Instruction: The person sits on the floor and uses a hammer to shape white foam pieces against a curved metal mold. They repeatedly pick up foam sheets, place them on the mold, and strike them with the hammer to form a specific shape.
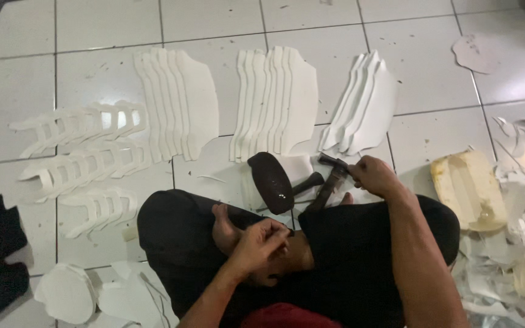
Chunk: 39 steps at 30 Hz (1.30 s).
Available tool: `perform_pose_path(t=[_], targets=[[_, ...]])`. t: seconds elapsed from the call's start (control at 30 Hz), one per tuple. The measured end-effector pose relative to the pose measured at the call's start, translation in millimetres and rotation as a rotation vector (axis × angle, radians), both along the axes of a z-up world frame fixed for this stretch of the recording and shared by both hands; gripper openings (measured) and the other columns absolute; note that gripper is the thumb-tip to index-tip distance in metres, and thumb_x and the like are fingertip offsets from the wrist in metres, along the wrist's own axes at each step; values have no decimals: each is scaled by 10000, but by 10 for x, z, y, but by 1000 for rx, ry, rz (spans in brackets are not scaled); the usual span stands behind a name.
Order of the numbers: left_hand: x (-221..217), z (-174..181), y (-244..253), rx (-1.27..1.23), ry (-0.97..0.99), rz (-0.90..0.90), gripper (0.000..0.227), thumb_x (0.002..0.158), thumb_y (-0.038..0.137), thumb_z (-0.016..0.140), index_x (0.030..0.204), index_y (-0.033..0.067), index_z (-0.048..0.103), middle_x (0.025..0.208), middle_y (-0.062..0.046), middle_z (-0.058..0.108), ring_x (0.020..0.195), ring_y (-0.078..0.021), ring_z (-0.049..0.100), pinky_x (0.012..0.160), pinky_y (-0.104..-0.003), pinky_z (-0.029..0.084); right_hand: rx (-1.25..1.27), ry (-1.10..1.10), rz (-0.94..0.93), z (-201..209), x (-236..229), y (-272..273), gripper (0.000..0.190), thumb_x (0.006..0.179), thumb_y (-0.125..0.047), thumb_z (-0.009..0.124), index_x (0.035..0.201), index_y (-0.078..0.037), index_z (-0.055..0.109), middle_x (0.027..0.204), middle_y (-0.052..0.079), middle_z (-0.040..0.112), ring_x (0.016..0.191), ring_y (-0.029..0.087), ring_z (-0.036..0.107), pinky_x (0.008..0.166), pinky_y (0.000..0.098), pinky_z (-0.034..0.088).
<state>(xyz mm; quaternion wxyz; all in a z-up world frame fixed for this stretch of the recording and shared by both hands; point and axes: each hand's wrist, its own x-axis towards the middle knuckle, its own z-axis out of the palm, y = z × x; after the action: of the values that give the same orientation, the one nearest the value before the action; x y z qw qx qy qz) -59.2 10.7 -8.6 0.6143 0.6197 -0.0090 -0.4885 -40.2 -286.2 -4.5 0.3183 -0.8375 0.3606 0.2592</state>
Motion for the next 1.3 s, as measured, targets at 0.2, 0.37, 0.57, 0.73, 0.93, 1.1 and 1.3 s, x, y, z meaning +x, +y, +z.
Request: perform_pose_path(t=[0.2, 0.37, 0.57, 0.73, 0.93, 1.1, 1.3], targets=[[880, 258, 353, 47, -453, 262, 148, 883, 137, 571, 896, -1, 622, 617, -129, 623, 575, -170, 577, 553, -292, 488, -92, 123, 321, -422, 48, 231, 612, 843, -503, 512, 1030, 72, 605, 997, 300, 635, 1020, 436, 592, 865, 521, 460], [1466, -289, 328, 339, -556, 370, 223, 916, 264, 499, 953, 63, 587, 787, -112, 637, 722, -191, 621, 644, -329, 512, -136, 132, 279, -480, 153, 326, 559, 821, -444, 531, 1023, 67, 632, 946, 268, 657, 986, 403, 618, 849, 495, 479], [1877, -1083, 215, 806, -740, 173, 266, 945, 249, 458, 1114, 51, 512, 926, -94, 562, 895, -232, 616, 750, -351, 520, -107, 121, 173, -675, 208, 250, 442, 811, -391, 567, 898, 32, 658, 710, 190, 673, 734, 317, 683, 694, 433, 528], [2156, -954, 220, 1009, -949, 158, 301, 970, 217, 438, 1170, 0, 499, 1007, -136, 533, 952, -249, 577, 791, -343, 475, -112, 153, 223, -623, 325, 312, 439, 812, -399, 530, 845, 20, 656, 589, 158, 679, 673, 294, 706, 698, 441, 532], [2450, -1361, 233, 1213, -936, 188, 317, 923, 283, 539, 1099, 21, 503, 990, -99, 491, 938, -237, 507, 792, -366, 415, -90, 161, 217, -508, 413, 386, 438, 802, -419, 528, 784, -10, 682, 581, 127, 692, 715, 312, 700, 713, 438, 505], [2655, -1441, 302, 1066, -751, 347, 289, 787, 237, 684, 968, 89, 516, 930, -72, 472, 944, -271, 486, 819, -405, 353, -77, 158, 162, -336, 480, 483, 468, 808, -419, 541, 808, 25, 690, 629, 160, 703, 779, 360, 686, 743, 444, 492], [2445, -1274, 254, 772, -740, 486, 211, 884, 47, 528, 1030, 54, 376, 866, -115, 524, 879, -301, 566, 792, -407, 390, -109, 172, 204, -321, 499, 529, 515, 796, -429, 556, 845, 74, 655, 694, 227, 689, 889, 383, 655, 820, 479, 460]])
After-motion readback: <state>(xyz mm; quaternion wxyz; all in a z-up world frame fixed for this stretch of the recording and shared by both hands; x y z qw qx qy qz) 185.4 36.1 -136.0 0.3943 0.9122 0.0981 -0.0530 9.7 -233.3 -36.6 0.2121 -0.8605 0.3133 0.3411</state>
